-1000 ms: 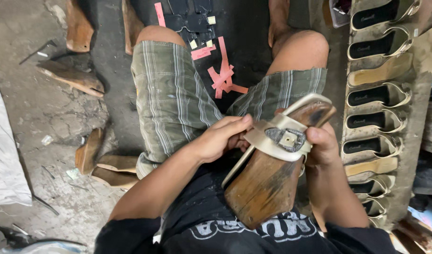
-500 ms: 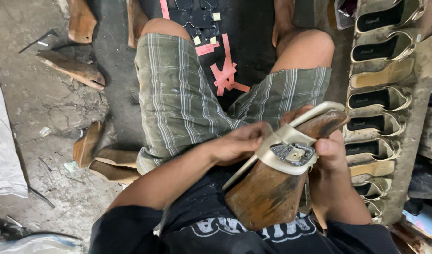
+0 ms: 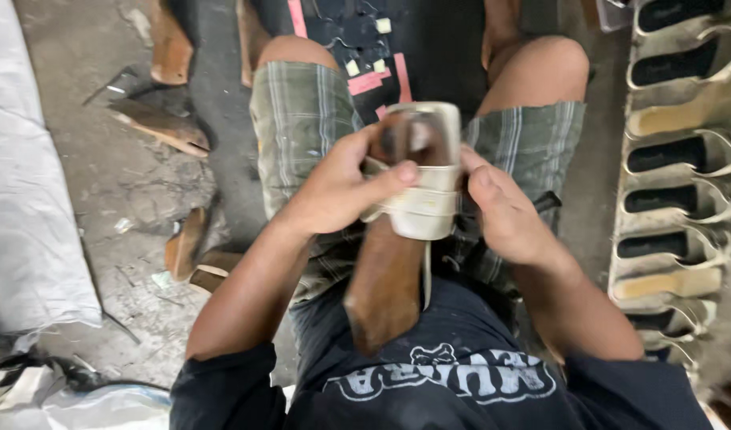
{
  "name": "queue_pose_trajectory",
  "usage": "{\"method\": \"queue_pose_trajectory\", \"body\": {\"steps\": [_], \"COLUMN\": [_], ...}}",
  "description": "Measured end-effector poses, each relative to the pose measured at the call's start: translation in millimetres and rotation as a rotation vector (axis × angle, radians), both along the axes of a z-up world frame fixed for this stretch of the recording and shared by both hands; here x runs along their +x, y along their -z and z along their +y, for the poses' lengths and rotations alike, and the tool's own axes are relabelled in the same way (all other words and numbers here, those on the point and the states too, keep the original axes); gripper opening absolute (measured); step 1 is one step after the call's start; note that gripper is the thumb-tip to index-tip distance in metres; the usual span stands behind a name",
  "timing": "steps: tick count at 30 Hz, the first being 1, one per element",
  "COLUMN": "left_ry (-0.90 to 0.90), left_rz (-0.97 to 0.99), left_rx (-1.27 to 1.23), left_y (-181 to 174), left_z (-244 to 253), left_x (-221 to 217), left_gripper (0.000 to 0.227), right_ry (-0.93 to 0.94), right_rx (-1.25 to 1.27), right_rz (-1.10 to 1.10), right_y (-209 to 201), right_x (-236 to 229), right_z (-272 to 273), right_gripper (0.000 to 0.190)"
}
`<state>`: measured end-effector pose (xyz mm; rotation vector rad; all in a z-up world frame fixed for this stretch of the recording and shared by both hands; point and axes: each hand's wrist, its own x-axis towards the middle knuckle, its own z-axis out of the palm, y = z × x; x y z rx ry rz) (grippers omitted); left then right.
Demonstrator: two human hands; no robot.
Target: The person is repairing a beige high-heeled shoe by attaching a pink insole and securing the sole with a hammer and wooden shoe last. They repeatedly hammer the sole, insert the insole, and adjust the shoe on the last.
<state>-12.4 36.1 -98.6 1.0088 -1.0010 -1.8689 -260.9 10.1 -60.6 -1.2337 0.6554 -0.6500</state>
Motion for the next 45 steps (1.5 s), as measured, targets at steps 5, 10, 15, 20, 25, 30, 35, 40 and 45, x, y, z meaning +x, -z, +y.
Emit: {"method": "queue_pose_trajectory", "body": {"steps": [5,10,15,20,25,30,35,40,45], "left_ry": [-0.225,-0.287,-0.211,0.028,-0.142,-0.127,-0.12,-0.1,-0.102], "left_rz": [0.032,0.082,0.283,0.359,-0.206,-0.301,-0.148,-0.086,-0.405], "left_rx": [-0.017,-0.014,-0.107,-0.694,-0.617,-0.186,-0.03,-0.111,-0.062], "left_y": [10,40,22,3,-40,-50,-14,-11,-40], "left_z": [14,39,33,-7,-7,11,17,14,13], "left_x": [9,13,6,-8,6,0,-10,-18,-36], "left_gripper": [0.067,0.073,0.072,0.081,0.079,0.068,0.054,0.06,0.058], "right_ry": [-0.005,-0.042,-0.178,-0.396,-0.284,-0.054,-0.033,0.117,0.224], "right_rx": [0.52,0.62,0.519,0.502,0.58,0.234,0.042,0.238,0.3], "right_rz": [0.113,-0.046,-0.028,-0.132,-0.192,0.396,0.344,0.036,0.173], "right_y": [33,51,35,24,22,20,19,24,22], "right_x": [0,-5,1,10,10,-11,-29,-29,-23], "right_z": [18,38,32,34,48,35,13,13,16], "right_gripper": [0.039,0.021,0.02,0.05,0.084,0.057,0.062,0.068,0.053]}}
